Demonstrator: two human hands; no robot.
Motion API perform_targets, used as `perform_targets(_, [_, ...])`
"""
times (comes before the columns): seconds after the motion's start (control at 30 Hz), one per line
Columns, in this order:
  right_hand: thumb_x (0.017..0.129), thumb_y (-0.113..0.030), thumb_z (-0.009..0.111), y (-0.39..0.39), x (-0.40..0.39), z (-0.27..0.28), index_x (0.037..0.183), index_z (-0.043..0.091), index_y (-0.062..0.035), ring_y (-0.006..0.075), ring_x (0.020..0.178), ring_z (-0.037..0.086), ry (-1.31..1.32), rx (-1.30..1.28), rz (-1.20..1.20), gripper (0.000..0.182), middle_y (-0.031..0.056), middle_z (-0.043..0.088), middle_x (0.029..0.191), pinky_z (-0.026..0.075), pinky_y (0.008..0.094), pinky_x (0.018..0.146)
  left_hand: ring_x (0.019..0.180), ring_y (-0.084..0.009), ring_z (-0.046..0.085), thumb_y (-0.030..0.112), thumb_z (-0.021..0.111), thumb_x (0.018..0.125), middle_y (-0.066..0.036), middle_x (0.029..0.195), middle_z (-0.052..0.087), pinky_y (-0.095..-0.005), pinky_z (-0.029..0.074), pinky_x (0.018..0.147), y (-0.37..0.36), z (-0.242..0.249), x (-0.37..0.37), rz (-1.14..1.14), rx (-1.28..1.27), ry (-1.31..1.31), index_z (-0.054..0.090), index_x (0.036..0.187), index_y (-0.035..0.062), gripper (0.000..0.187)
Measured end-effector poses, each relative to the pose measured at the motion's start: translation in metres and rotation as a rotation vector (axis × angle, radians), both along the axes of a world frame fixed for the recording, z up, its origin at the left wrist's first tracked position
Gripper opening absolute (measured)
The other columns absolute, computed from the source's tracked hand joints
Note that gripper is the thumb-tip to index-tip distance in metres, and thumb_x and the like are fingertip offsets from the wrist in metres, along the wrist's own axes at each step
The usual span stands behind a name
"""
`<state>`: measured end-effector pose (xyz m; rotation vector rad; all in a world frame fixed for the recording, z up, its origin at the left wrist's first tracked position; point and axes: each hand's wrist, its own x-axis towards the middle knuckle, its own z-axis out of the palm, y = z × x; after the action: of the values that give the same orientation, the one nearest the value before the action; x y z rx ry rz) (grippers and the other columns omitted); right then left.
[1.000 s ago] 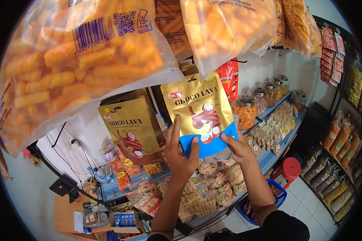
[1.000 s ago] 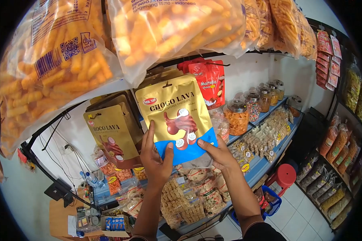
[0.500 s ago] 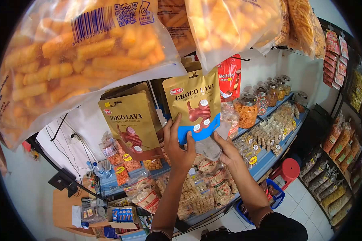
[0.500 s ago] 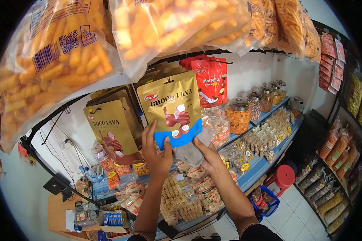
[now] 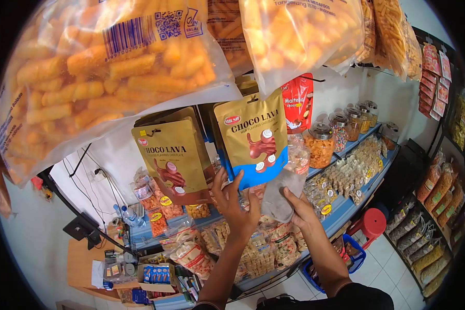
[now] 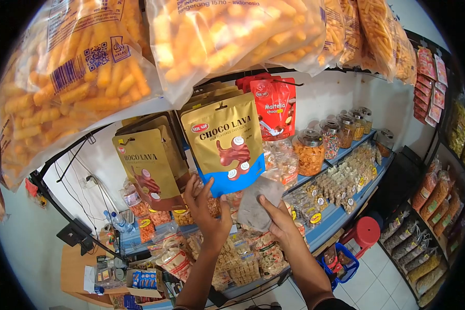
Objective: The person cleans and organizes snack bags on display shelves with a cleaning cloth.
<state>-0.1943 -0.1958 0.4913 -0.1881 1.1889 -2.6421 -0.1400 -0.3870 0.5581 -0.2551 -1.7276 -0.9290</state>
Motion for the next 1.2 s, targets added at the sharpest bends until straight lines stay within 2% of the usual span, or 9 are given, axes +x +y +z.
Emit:
perform_targets(0.27, [0.102,-0.018,0.077,0.05,0.046,-0.069,0.15,0.051,-0.007,0.0279,0.125,0.068,-0.087,0.068,-0.074,0.055,0.0102,0.067,0.139,0.06,0.0462,0.103,0.15,-0.0436,0.041,0.0,0.072,0.087,-0.024,0.159,0.041,-0.0569,0.033,0.123,0.005,-0.001,0.022,0.108,-0.201,0.075,0.071,0.132,0.0065,0.046])
perform_targets(0.47, [0.101,-0.017,0.078,0.094,0.091,-0.122,0.145,0.057,-0.0061,0.0282,0.124,0.069,-0.278,0.154,-0.147,0.05,0.0109,0.07,0.134,0.061,0.0464,0.1,0.148,-0.0432,0.044,-0.001,0.072,0.085,-0.025,0.156,0.046,-0.0557,0.037,0.12,0.022,0.001,0.02,0.051,-0.218,0.054,0.073,0.127,0.0051,0.043])
perform_targets(0.6, [0.101,-0.018,0.079,0.113,0.115,-0.165,0.145,0.058,-0.0044,0.0274,0.124,0.069,-0.34,0.109,-0.169,0.051,0.0105,0.07,0.135,0.059,0.0467,0.103,0.139,-0.0425,0.053,-0.001,0.071,0.087,-0.023,0.147,0.057,-0.053,0.043,0.116,0.054,-0.037,0.022,-0.167,-0.233,0.018,0.072,0.127,0.0036,0.041])
perform_targets(0.83, [0.106,-0.029,0.073,0.163,0.164,-0.229,0.142,0.063,-0.0029,0.0208,0.117,0.068,-0.447,0.103,-0.339,0.045,0.0077,0.072,0.129,0.055,0.0391,0.101,0.134,-0.0382,0.059,0.002,0.067,0.093,-0.019,0.141,0.063,-0.0472,0.047,0.113,0.146,-0.183,0.05,-0.88,-0.364,-0.641,0.069,0.133,0.0037,0.04])
perform_targets(0.9, [0.105,-0.034,0.074,0.196,0.182,-0.284,0.131,0.071,-0.0018,0.0172,0.104,0.067,-0.401,0.283,-0.48,0.041,0.0056,0.074,0.114,0.054,0.037,0.091,0.127,-0.0383,0.065,0.004,0.069,0.095,-0.02,0.136,0.067,-0.0446,0.051,0.11,0.171,-0.227,0.062,-1.003,-0.499,-0.793,0.069,0.133,0.0047,0.038])
perform_targets(0.93, [0.105,-0.035,0.074,0.222,0.194,-0.282,0.128,0.073,-0.001,0.0162,0.099,0.065,-0.5,0.461,-0.427,0.041,0.0058,0.075,0.108,0.054,0.0359,0.087,0.124,-0.037,0.067,0.005,0.069,0.096,-0.019,0.134,0.068,-0.0437,0.053,0.107,0.183,-0.249,0.071,-1.07,-0.45,-0.925,0.07,0.133,0.0044,0.037])
perform_targets(0.97, [0.104,-0.039,0.075,0.243,0.207,-0.307,0.137,0.066,-0.0014,0.0157,0.095,0.064,-0.512,0.579,-0.46,0.051,0.0084,0.075,0.106,0.054,0.0365,0.083,0.121,-0.0358,0.069,0.005,0.069,0.097,-0.019,0.132,0.07,-0.0429,0.055,0.105,0.192,-0.271,0.08,-1.114,-0.404,-1.065,0.07,0.132,0.0042,0.035])
perform_targets(1.07, [0.101,-0.045,0.076,0.321,0.231,-0.354,0.148,0.055,-0.0051,0.0241,0.096,0.071,-0.648,0.764,-0.577,0.065,0.0151,0.076,0.107,0.057,0.0423,0.083,0.113,-0.0311,0.074,0.008,0.07,0.099,-0.017,0.127,0.074,-0.0399,0.06,0.094,0.218,-0.35,0.103,-1.135,-0.323,-1.298,0.07,0.13,0.0036,0.031])
perform_targets(1.2, [0.1,-0.045,0.074,0.44,0.248,-0.538,0.155,0.045,-0.0094,0.0395,0.101,0.076,-0.647,1.137,-0.734,0.072,0.0246,0.077,0.11,0.059,0.0499,0.084,0.109,-0.0234,0.076,0.013,0.069,0.102,-0.013,0.127,0.075,-0.036,0.063,0.086,0.243,-0.478,0.143,-0.884,-0.309,-1.653,0.07,0.133,0.0042,0.032])
